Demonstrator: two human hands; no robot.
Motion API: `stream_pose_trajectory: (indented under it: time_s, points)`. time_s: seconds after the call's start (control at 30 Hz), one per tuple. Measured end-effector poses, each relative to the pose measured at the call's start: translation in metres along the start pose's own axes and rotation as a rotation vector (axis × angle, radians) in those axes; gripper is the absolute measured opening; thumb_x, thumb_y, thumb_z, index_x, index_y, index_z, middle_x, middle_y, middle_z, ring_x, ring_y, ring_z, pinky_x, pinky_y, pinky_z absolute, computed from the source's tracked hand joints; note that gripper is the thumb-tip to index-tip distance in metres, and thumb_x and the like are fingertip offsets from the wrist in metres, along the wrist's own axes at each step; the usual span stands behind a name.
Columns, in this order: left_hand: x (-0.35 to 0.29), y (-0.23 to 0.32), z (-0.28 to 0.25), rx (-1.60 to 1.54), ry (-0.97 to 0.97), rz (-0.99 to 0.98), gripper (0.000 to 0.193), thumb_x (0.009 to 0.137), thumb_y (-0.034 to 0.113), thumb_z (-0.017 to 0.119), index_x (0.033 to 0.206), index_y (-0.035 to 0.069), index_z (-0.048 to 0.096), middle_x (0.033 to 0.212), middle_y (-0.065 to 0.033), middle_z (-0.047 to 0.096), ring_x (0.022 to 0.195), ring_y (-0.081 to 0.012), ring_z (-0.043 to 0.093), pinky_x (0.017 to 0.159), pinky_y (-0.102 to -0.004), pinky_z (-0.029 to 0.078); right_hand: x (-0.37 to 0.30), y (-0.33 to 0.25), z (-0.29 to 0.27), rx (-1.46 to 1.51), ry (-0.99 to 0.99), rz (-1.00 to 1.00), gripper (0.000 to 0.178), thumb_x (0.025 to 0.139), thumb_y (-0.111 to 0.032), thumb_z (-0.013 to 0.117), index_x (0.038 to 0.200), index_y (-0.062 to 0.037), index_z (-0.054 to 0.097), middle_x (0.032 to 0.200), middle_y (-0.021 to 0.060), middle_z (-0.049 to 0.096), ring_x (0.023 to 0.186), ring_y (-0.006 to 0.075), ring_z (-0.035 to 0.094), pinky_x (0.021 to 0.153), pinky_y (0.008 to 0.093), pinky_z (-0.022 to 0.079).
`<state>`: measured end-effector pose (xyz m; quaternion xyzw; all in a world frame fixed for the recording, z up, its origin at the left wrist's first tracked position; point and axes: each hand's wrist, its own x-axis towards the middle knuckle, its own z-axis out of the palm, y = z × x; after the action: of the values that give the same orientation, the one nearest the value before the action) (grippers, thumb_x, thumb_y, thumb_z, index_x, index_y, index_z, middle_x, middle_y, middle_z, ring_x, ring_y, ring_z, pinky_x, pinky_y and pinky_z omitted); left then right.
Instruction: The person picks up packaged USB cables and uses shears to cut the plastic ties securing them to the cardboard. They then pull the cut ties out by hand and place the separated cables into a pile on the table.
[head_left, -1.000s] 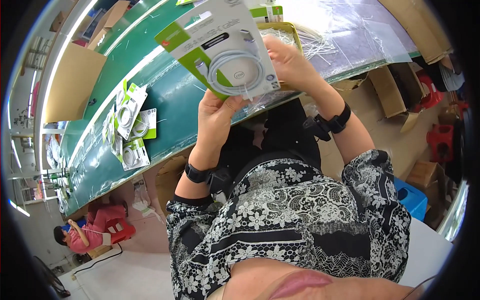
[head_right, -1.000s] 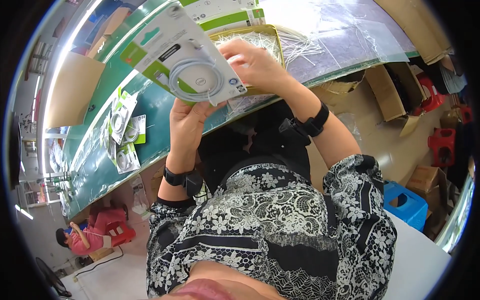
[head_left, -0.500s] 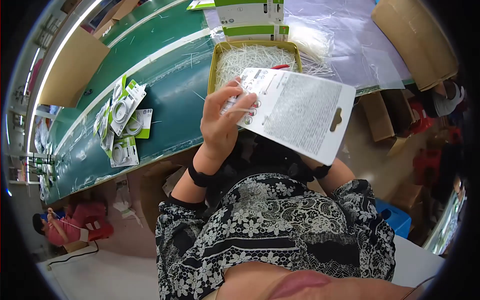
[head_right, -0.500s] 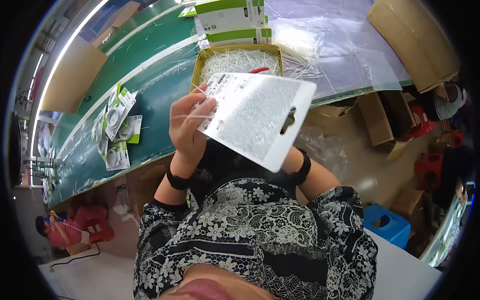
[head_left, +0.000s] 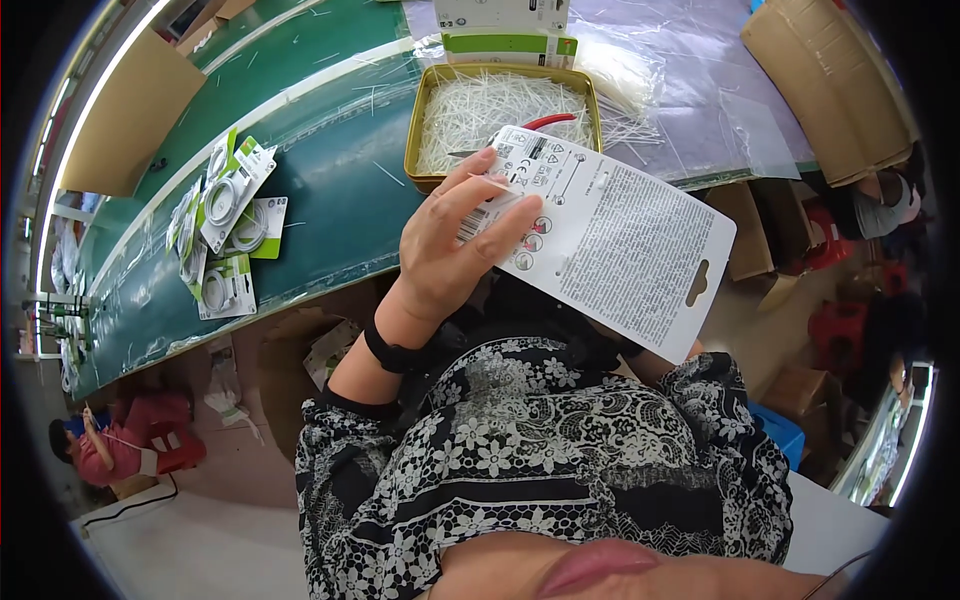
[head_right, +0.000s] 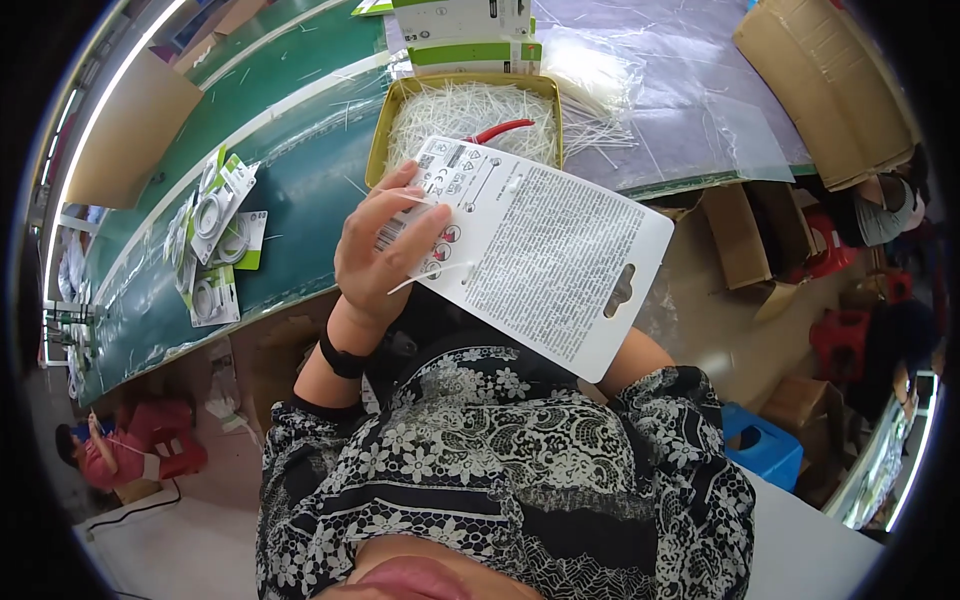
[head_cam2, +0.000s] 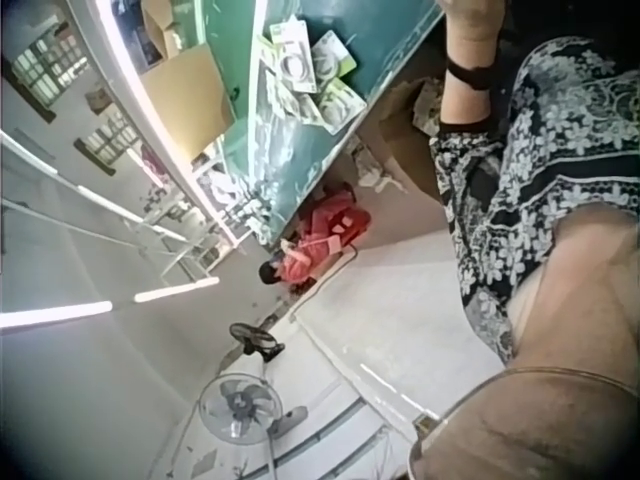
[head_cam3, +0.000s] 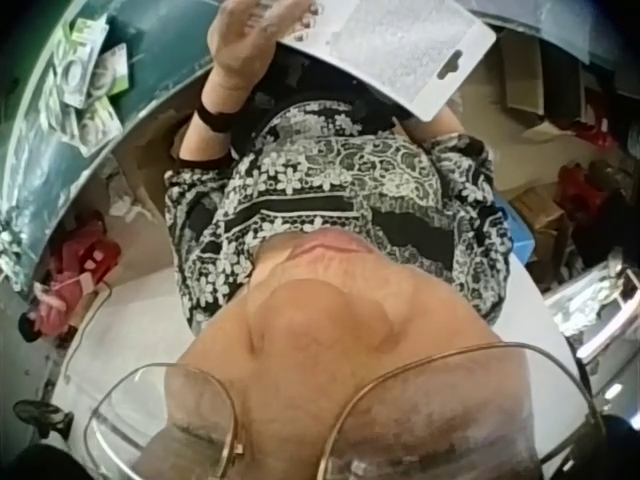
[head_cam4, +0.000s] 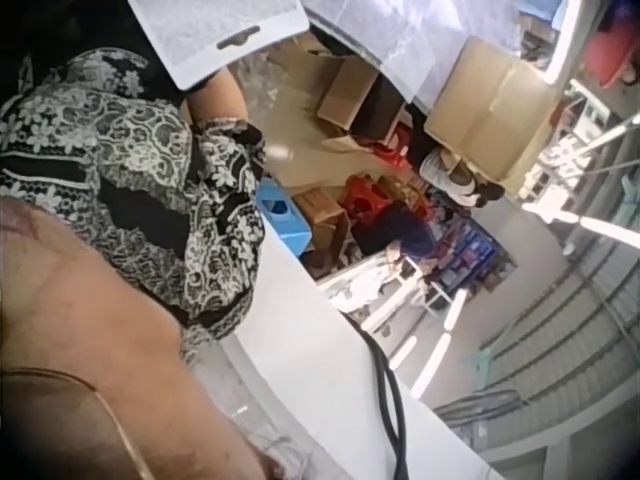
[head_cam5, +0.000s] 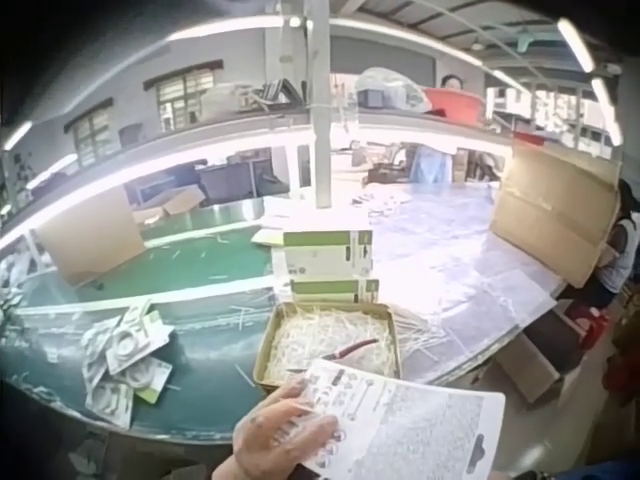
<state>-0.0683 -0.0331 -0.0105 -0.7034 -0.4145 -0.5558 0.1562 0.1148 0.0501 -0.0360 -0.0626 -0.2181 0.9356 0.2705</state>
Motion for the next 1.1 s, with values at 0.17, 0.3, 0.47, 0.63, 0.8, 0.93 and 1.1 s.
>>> stream_pose_trajectory:
  time_s: [0.17,0.3,0.47,0.63,0.8,0.93,1.1]
  points:
    - [-0.006,-0.003,0.003,0.013,0.002,0.000,0.039,0.067,0.007,0.074,0.105,0.015,0.071,0.102,-0.0060,0.057,0.103,-0.0323,0.063,0.086,-0.0370,0.056,0.061,0.058,0.022,-0.008,-0.039,0.016,0.043,0.097,-0.022,0.054,0.133,-0.0043,0.040,0.122,0.0118,0.058,0.106,0.0232,0.062,0.086,0.0281,0.053]
    - [0.001,0.000,-0.001,0.026,-0.004,0.019,0.037,0.069,0.009,0.074,0.105,0.013,0.070,0.102,-0.0052,0.060,0.104,-0.0309,0.063,0.085,-0.0367,0.057,0.046,0.022,0.012,-0.018,-0.069,0.007,0.041,0.097,-0.021,0.055,0.131,-0.0039,0.042,0.120,0.0119,0.059,0.105,0.0226,0.063,0.085,0.0277,0.054]
    - [0.002,0.002,-0.001,0.056,0.006,0.064,0.033,0.071,0.010,0.074,0.103,0.012,0.071,0.102,-0.0036,0.061,0.106,-0.0292,0.063,0.084,-0.0364,0.057,0.033,0.005,0.001,-0.007,-0.108,-0.001,0.038,0.097,-0.020,0.055,0.129,-0.0033,0.043,0.118,0.0120,0.060,0.103,0.0218,0.064,0.084,0.0273,0.054]
    - [0.000,0.001,-0.003,0.041,-0.001,0.051,0.030,0.072,0.006,0.073,0.101,0.011,0.072,0.103,-0.0043,0.062,0.107,-0.0287,0.063,0.085,-0.0369,0.057,0.033,0.007,-0.002,0.007,-0.156,0.000,0.036,0.096,-0.018,0.055,0.127,-0.0028,0.045,0.116,0.0120,0.061,0.101,0.0210,0.065,0.082,0.0268,0.054]
    - [-0.004,-0.009,-0.009,-0.074,-0.045,-0.108,0.030,0.078,0.000,0.068,0.108,0.006,0.069,0.106,-0.0094,0.064,0.107,-0.0285,0.063,0.087,-0.0364,0.056,0.034,0.010,0.003,0.022,-0.207,-0.002,0.034,0.096,-0.017,0.055,0.125,-0.0023,0.047,0.114,0.0121,0.062,0.099,0.0203,0.066,0.081,0.0265,0.055]
    - [-0.006,-0.002,-0.001,-0.245,0.020,-0.686,0.025,0.088,-0.001,0.060,0.113,0.001,0.064,0.109,-0.0111,0.065,0.105,-0.0247,0.063,0.089,-0.0348,0.054,0.033,0.025,0.021,-0.950,0.111,-0.317,0.025,0.096,-0.017,0.057,0.115,-0.0009,0.055,0.112,0.0123,0.063,0.095,0.0179,0.066,0.083,0.0305,0.054]
    - [-0.021,-0.012,0.006,-0.677,0.080,-0.953,0.023,0.094,0.002,0.054,0.117,-0.001,0.058,0.108,-0.0087,0.065,0.105,-0.0210,0.062,0.091,-0.0336,0.052,0.039,0.027,0.024,-0.911,0.218,-0.404,0.010,0.090,-0.001,0.063,0.099,0.0002,0.058,0.096,0.0065,0.065,0.080,0.0141,0.065,0.075,0.0266,0.053]
